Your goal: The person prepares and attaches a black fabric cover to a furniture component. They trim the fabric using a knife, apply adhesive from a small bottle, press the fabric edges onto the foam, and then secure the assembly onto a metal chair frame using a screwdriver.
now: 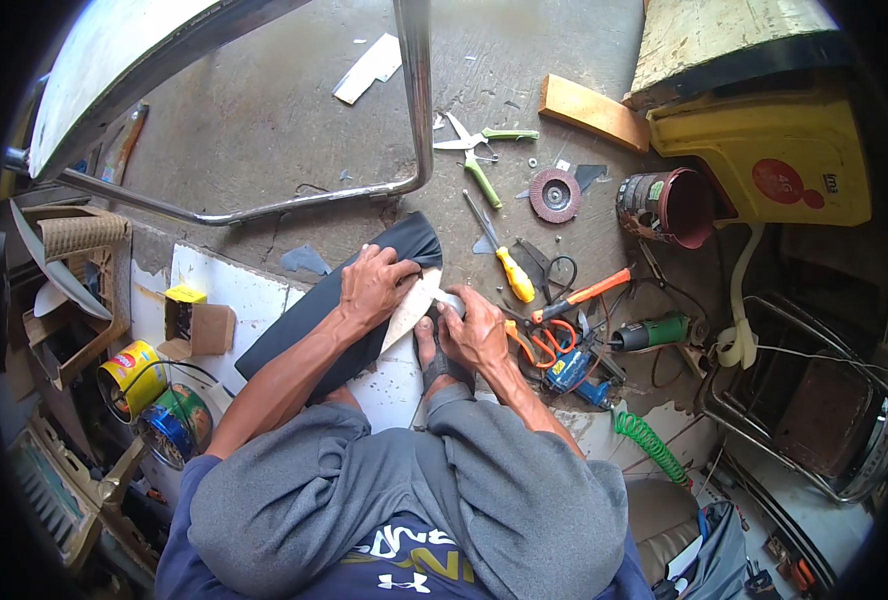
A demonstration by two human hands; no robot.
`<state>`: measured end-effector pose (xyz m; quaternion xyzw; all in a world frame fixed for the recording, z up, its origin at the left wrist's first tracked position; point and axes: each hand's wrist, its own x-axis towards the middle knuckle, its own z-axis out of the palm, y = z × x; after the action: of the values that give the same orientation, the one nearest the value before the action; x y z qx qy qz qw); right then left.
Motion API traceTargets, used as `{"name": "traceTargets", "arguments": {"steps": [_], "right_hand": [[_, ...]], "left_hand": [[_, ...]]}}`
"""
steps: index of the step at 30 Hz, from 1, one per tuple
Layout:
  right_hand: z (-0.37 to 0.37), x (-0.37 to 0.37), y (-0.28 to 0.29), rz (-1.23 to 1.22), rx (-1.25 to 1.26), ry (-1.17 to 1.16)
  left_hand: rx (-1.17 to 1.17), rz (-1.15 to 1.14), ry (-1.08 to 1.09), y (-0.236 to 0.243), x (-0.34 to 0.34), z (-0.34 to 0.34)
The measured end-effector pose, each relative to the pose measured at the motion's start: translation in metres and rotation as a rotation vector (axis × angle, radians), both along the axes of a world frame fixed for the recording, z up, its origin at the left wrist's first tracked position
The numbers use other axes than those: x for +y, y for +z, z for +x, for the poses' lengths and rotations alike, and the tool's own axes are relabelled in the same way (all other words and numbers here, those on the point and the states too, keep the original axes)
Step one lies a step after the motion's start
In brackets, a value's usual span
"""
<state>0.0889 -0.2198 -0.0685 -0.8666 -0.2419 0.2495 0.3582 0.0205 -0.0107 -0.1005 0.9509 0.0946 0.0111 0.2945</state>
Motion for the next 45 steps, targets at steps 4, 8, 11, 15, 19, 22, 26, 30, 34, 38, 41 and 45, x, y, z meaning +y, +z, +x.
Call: {"name": "traceTargets", "arguments": {"steps": [4,8,11,15,19,22,26,30,34,38,41,45], "right_hand": [[0.0,0.0,-0.001,0.016,-0.017,0.003],[-0.002,0.001,-0.002,0.041,-0.036,0.027],[-0.005,0.004,-0.001,0.061,-0.074,0.043],[-0.012,0.005,-0.005,0.057,-0.128,0.084],[-0.017,0.007,-0.012,0.048,-0.188,0.12],[-0.019,0.012,-0.013,0.052,-0.242,0.132],[-0.018,0.014,-0.013,0.026,-0.269,0.133],[-0.019,0.015,-0.013,0.041,-0.29,0.144],[-0.02,0.015,-0.014,0.03,-0.285,0.145],[-0.021,0.015,-0.016,0.028,-0.292,0.148],[-0.02,0.015,-0.015,0.032,-0.297,0.146],[-0.02,0.015,-0.014,0.034,-0.292,0.141]], "left_hand": [[0.049,-0.042,0.014,0.001,0.0,-0.001],[0.095,-0.084,-0.011,0.004,0.006,-0.001],[0.122,-0.097,-0.041,0.007,0.011,0.002],[0.095,-0.095,-0.065,0.003,0.016,0.003],[0.121,-0.17,-0.081,0.004,0.023,0.007],[0.106,-0.169,-0.089,0.0,0.024,0.007],[0.134,-0.176,-0.091,0.002,0.024,0.008],[0.131,-0.174,-0.094,0.003,0.024,0.009],[0.124,-0.155,-0.098,0.0,0.023,0.007],[0.115,-0.153,-0.104,0.002,0.023,0.007],[0.103,-0.175,-0.101,0.001,0.024,0.006],[0.108,-0.195,-0.1,0.001,0.024,0.007]]}}
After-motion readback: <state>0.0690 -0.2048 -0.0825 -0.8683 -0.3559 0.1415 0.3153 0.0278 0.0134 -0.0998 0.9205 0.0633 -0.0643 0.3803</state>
